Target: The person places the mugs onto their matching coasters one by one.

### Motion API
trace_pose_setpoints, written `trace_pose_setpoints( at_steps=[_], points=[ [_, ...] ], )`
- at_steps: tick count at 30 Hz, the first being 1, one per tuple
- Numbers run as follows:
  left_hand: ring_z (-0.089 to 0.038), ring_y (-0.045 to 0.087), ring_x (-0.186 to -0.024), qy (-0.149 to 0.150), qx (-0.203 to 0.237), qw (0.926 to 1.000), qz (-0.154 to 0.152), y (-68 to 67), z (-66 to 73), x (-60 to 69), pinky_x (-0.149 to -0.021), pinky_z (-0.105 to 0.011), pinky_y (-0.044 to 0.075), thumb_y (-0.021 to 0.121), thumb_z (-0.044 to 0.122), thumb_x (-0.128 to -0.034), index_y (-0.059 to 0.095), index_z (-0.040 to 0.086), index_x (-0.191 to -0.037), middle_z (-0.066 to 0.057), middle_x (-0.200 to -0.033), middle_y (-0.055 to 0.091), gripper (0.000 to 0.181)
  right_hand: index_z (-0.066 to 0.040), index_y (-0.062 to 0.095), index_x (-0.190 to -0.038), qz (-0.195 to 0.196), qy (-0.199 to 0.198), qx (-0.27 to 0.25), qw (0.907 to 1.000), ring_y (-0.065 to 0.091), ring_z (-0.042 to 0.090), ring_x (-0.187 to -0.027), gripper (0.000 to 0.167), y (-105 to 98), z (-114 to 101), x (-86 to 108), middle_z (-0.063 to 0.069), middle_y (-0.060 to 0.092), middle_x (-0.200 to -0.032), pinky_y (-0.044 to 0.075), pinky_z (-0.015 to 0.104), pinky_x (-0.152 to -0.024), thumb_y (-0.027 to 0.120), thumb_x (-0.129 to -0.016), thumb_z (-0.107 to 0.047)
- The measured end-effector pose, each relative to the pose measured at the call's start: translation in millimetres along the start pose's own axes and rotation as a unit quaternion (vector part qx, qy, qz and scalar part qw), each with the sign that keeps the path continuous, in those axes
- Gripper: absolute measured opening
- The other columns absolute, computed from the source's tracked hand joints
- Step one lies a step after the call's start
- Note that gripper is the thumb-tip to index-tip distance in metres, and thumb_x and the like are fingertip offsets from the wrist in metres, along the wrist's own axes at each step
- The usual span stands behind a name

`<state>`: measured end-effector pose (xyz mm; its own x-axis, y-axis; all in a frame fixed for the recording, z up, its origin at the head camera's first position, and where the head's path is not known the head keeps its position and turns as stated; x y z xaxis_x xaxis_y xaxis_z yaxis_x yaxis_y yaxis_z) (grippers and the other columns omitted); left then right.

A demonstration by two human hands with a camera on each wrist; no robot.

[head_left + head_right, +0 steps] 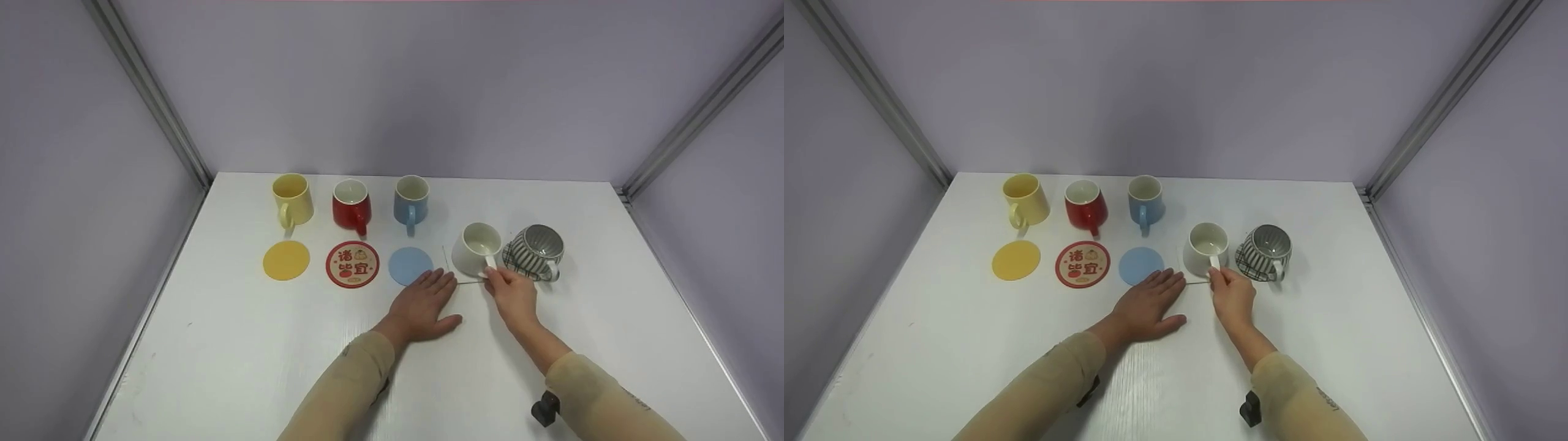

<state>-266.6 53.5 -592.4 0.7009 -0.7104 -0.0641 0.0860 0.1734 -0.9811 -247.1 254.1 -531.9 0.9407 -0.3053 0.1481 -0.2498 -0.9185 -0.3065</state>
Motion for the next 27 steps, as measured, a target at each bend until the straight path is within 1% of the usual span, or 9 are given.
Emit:
trace_pose_setpoints(
  at_steps=[7, 14, 22, 27],
  points=[
    [-0.02, 0.017, -0.162, -0.002, -0.001, 1.0, -0.003, 1.9, 0.1, -0.7, -0.131, -0.032, 0.009, 0.028, 0.069, -0.1056, 0.028, 0.013, -0.169, 0.0, -0.175, 0.025, 0.085, 0.006, 0.07, -0.132, -0.004, 0.005, 0.008, 0.9999, 0.069, 0.033, -0.123, 0.035, -0.3, 0.0, -0.3, 0.024, 0.07, -0.131, 0.058, 0.025, -0.094, 0.06, -0.11, -0.019],
    [-0.02, 0.017, -0.162, -0.003, -0.001, 1.0, -0.003, 1.8, 0.8, 0.2, -0.131, -0.033, 0.01, 0.028, 0.069, -0.1058, 0.028, 0.013, -0.169, -0.001, -0.175, 0.025, 0.085, 0.005, 0.071, -0.131, -0.001, 0.006, 0.011, 0.9999, 0.069, 0.034, -0.123, 0.035, -0.3, 0.8, 0.2, 0.024, 0.07, -0.131, 0.058, 0.026, -0.095, 0.061, -0.11, -0.021],
    [-0.018, 0.013, -0.162, -0.01, -0.002, 0.9999, -0.013, 2.9, 1.0, 0.1, -0.13, -0.031, 0.006, 0.027, 0.071, -0.1049, 0.024, 0.015, -0.17, 0.001, -0.176, 0.021, 0.086, 0.006, 0.07, -0.131, -0.004, 0.007, 0.006, 0.9999, 0.068, 0.034, -0.126, 0.036, 0.2, 1.0, 2.1, 0.024, 0.069, -0.132, 0.057, 0.027, -0.097, 0.061, -0.11, -0.022],
    [-0.02, 0.016, -0.162, -0.001, -0.002, 1.0, -0.006, 2.9, -0.9, -0.6, -0.13, -0.032, 0.007, 0.029, 0.069, -0.1054, 0.026, 0.013, -0.17, -0.001, -0.175, 0.024, 0.086, 0.008, 0.07, -0.13, 0.002, 0.001, -0.007, 1.0, 0.068, 0.035, -0.124, 0.036, 1.6, 0.5, 1.5, 0.026, 0.07, -0.129, 0.058, 0.026, -0.095, 0.063, -0.109, -0.02]
  ],
)
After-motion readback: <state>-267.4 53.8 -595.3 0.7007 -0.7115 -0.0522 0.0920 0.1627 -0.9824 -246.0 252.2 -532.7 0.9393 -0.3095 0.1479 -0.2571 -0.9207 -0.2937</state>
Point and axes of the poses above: each hand's wrist, its own x-axis away from the middle knuckle, its own y-axis out of the palm, z = x × y, the point moved 3 cm from there along -x, towards the middle knuckle
